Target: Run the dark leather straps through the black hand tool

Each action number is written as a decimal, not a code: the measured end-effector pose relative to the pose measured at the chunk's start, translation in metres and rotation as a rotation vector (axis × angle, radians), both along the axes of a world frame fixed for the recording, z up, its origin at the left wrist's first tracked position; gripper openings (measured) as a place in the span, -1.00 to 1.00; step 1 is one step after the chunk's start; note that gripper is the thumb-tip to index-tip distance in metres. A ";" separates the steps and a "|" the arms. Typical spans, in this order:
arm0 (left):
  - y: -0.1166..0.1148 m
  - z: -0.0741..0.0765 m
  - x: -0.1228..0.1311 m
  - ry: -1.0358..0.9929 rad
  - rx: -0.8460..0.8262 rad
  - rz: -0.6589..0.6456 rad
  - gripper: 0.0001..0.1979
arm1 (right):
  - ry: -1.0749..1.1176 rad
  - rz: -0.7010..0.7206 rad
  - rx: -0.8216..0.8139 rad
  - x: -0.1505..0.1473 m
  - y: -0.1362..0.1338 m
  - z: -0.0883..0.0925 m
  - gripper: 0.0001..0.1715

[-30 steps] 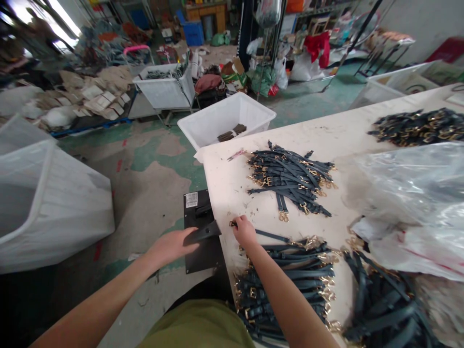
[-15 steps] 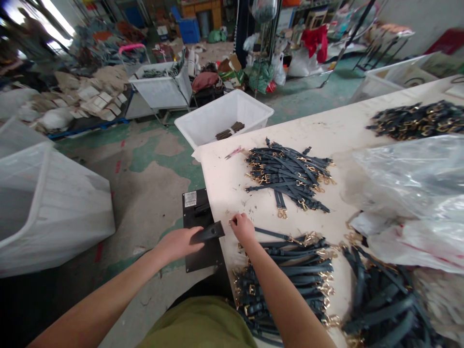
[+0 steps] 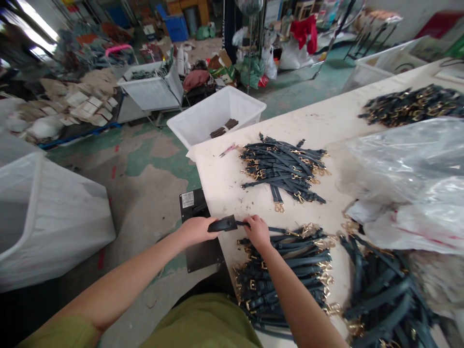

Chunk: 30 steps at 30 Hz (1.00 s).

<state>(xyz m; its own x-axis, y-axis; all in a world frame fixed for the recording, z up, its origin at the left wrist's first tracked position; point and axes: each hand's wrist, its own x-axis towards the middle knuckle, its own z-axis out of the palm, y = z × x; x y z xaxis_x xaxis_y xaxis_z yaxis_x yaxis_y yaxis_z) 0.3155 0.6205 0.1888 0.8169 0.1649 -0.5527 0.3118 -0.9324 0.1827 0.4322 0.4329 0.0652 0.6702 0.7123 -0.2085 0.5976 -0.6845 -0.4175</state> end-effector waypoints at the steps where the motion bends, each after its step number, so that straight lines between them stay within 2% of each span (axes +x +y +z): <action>1: -0.003 -0.001 0.006 0.000 -0.008 -0.006 -0.50 | 0.005 -0.004 0.007 0.000 0.000 -0.001 -0.75; 4: -0.005 0.002 0.012 0.023 -0.013 -0.005 -0.52 | 0.023 -0.014 0.018 0.000 0.003 -0.001 -0.75; 10: 0.003 0.019 0.002 0.068 0.053 -0.074 -0.53 | 0.079 -0.021 0.007 0.003 0.002 0.006 -0.74; 19: -0.034 0.011 0.047 0.055 0.125 -0.199 -0.64 | 0.080 -0.033 0.006 0.003 -0.001 0.008 -0.72; 24: -0.041 0.019 0.056 0.080 0.163 -0.225 -0.69 | 0.062 -0.027 0.072 0.004 -0.004 0.006 -0.74; 30: -0.043 0.025 0.060 0.104 0.189 -0.227 -0.67 | 0.053 -0.041 0.064 0.004 -0.005 0.005 -0.73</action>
